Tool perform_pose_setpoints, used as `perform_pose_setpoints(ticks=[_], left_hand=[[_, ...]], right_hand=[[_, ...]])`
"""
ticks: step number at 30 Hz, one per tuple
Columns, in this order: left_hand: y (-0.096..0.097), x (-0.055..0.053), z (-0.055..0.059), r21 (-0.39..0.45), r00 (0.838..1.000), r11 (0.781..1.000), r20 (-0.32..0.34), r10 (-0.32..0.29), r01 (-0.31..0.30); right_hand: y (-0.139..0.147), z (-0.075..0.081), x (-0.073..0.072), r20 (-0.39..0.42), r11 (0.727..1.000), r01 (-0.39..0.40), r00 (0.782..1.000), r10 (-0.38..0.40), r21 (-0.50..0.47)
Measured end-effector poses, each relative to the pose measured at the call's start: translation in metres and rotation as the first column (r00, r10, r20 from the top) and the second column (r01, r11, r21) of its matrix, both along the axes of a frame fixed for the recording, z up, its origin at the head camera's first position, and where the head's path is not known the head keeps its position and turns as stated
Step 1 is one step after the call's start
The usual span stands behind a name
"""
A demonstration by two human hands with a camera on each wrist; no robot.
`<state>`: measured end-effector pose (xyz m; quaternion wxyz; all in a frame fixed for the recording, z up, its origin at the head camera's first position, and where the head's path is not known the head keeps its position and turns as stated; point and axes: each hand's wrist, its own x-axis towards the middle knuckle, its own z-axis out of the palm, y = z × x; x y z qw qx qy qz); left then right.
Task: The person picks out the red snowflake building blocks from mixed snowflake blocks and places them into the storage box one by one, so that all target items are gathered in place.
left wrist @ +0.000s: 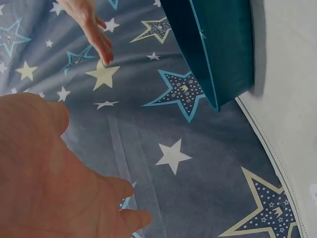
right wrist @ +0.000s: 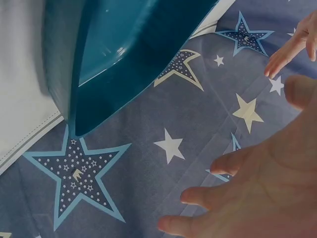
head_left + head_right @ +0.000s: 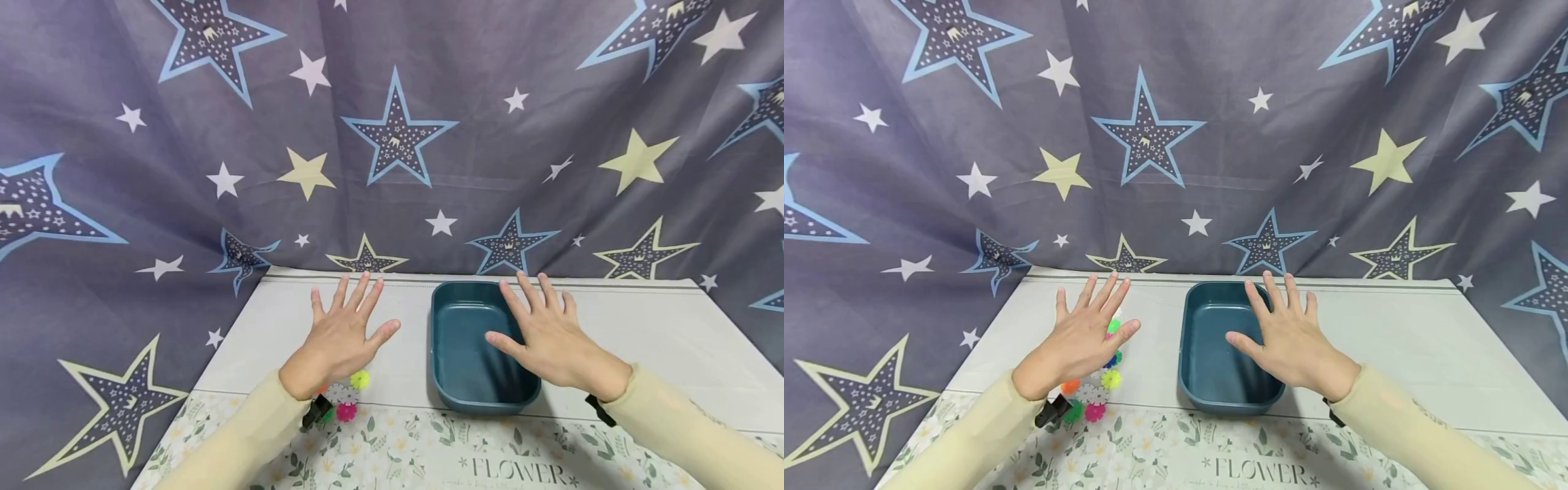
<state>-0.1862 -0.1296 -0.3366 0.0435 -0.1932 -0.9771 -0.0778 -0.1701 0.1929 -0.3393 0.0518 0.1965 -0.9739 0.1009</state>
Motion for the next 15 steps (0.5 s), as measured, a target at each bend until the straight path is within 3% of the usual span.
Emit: perform_pose_setpoints(ticks=[4, 8, 15], left_hand=[[-0.006, -0.002, 0.001, -0.026, 0.999, 1.000, 0.047, 0.018, -0.017], [-0.025, -0.011, -0.003, -0.097, 0.997, 0.995, 0.069, 0.026, -0.019], [-0.072, -0.039, -0.029, -0.093, 0.979, 0.994, 0.192, 0.072, -0.055]], right_hand=[[0.002, -0.003, -0.001, -0.012, 1.000, -0.019, 1.000, 0.018, -0.003], [0.010, -0.012, -0.004, -0.026, 0.999, -0.039, 0.999, 0.039, 0.009], [0.029, -0.044, -0.009, 0.103, 0.994, -0.036, 0.994, 0.046, -0.104]])
